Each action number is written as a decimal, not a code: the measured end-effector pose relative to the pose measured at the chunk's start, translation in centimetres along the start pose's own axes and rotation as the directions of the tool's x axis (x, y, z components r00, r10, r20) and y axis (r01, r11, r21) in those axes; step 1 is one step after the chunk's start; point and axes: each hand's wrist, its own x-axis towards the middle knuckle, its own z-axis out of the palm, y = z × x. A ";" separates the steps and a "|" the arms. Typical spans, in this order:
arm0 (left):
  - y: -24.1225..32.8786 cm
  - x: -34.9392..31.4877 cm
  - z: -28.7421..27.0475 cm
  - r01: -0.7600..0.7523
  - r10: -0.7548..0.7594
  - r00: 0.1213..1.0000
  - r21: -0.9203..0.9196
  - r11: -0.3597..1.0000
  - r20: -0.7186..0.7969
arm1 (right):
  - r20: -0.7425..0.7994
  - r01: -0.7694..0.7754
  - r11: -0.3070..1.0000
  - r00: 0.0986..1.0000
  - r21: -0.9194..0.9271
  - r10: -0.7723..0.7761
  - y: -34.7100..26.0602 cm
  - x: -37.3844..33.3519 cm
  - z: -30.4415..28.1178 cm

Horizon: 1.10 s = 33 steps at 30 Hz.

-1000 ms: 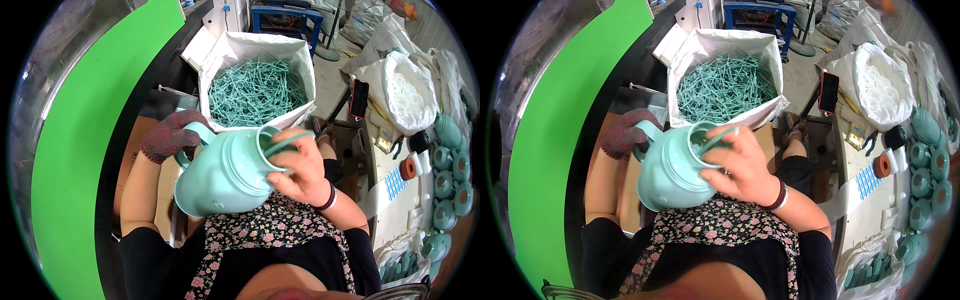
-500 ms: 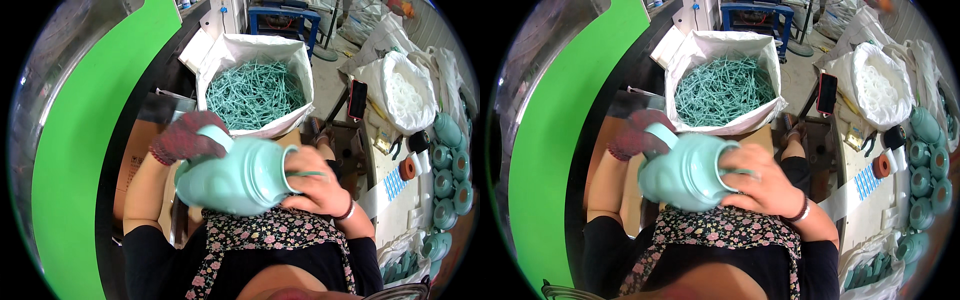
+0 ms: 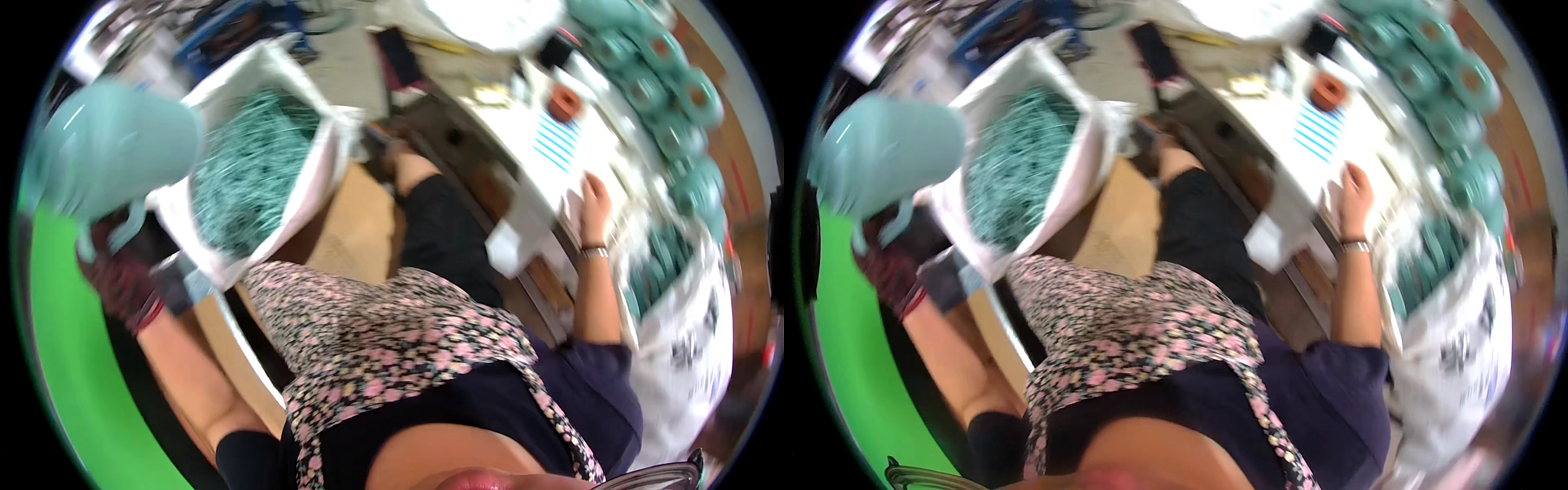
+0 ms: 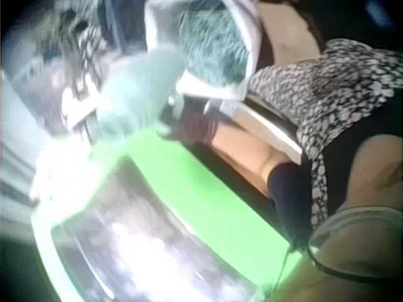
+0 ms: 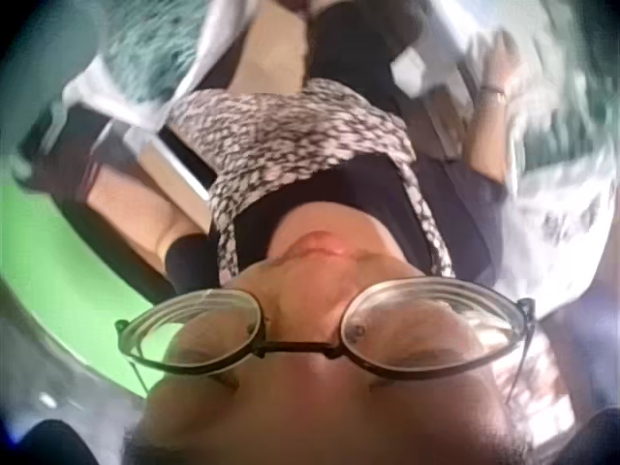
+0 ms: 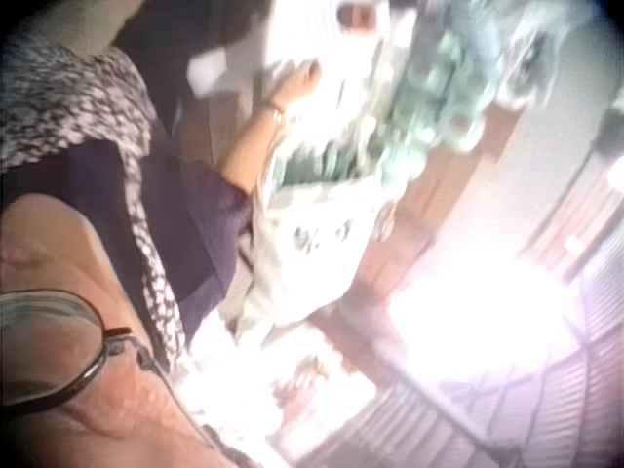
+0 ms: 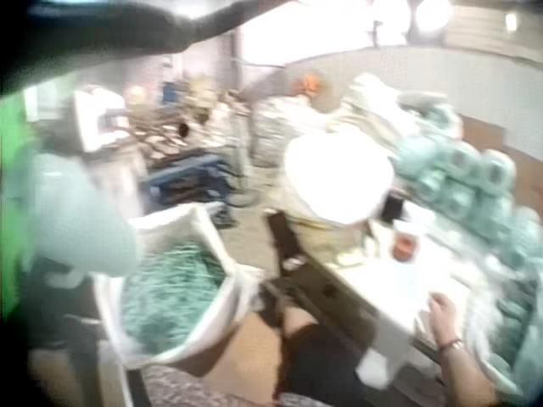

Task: The person assembles thermocups by taking components from containers, placing a seal inside the cup body, and then placing the cups on a stack.

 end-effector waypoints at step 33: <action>-1.6 -22.5 8.0 0.743 -0.752 0.389 -0.664 -0.085 0.532 | 0.628 -0.462 0.494 0.738 0.737 -0.247 -24.3 -13.3 15.3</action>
